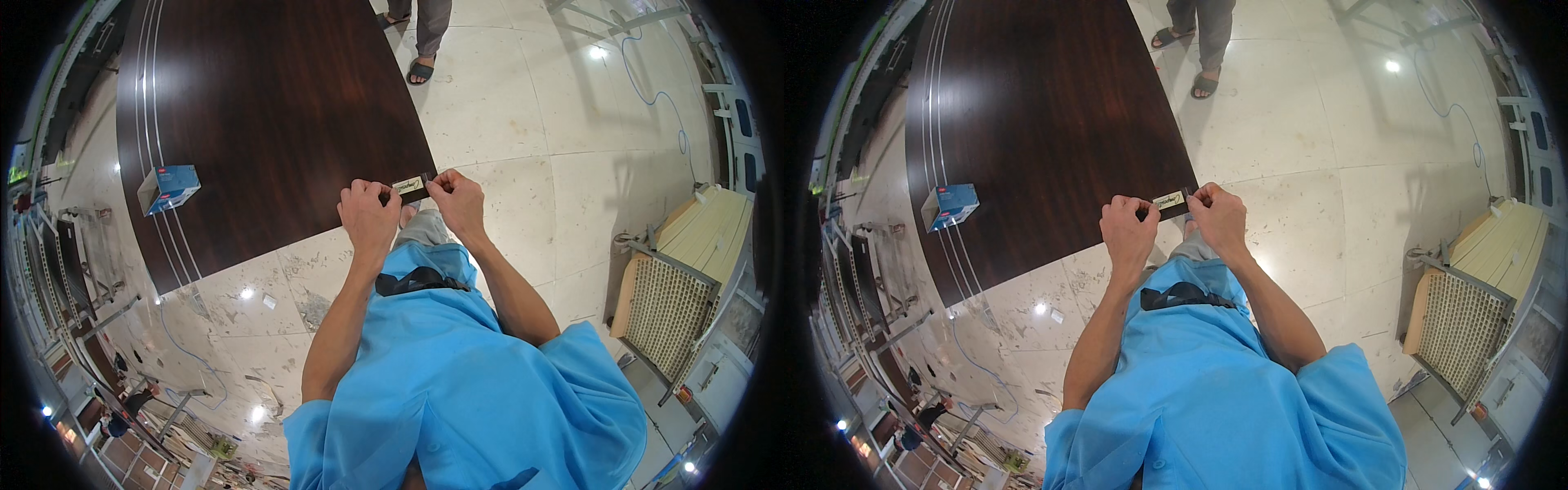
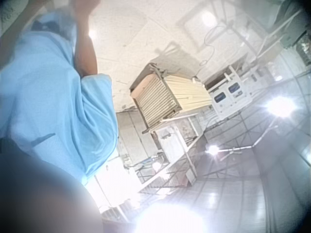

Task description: The person walks to a dark wood table and applies small rectangular labels to its edge. They peel the backing from each label and press it onto the table surface, repeating the process for multiple labels.

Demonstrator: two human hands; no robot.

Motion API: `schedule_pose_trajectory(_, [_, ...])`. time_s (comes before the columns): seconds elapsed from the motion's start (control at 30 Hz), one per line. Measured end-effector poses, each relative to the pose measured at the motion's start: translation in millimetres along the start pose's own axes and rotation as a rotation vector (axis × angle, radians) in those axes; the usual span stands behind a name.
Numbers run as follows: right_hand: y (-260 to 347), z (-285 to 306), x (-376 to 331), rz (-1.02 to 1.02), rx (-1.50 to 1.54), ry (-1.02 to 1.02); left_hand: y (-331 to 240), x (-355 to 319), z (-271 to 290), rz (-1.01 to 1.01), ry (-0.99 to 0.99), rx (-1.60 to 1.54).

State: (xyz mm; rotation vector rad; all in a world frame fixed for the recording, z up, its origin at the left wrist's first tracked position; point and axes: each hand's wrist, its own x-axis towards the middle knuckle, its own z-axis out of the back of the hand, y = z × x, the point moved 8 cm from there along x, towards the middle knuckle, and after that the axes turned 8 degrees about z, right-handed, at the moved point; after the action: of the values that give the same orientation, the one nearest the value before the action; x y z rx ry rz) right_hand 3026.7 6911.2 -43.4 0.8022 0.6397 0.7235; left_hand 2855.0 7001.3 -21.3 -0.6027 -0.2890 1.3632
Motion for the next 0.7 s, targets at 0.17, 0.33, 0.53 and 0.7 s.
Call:
schedule_pose_trajectory(0.17, [-2.0,-1.8,2.7,-0.019,-0.002,-0.002,-1.4,1.1,-1.1,0.015,0.016,0.026])
schedule_pose_trajectory(0.33, [-4.0,-2.8,4.2,-0.035,-0.015,0.008,-1.7,1.6,-1.4,0.018,0.028,0.033])
schedule_pose_trajectory(0.53, [-6.8,-4.6,5.0,-0.012,-0.009,-0.009,-1.7,1.1,-2.2,0.018,0.031,0.045])
schedule_pose_trajectory(0.7, [-6.2,-4.0,5.0,-0.001,0.005,-0.009,-3.1,0.8,-1.9,0.032,0.048,0.063])
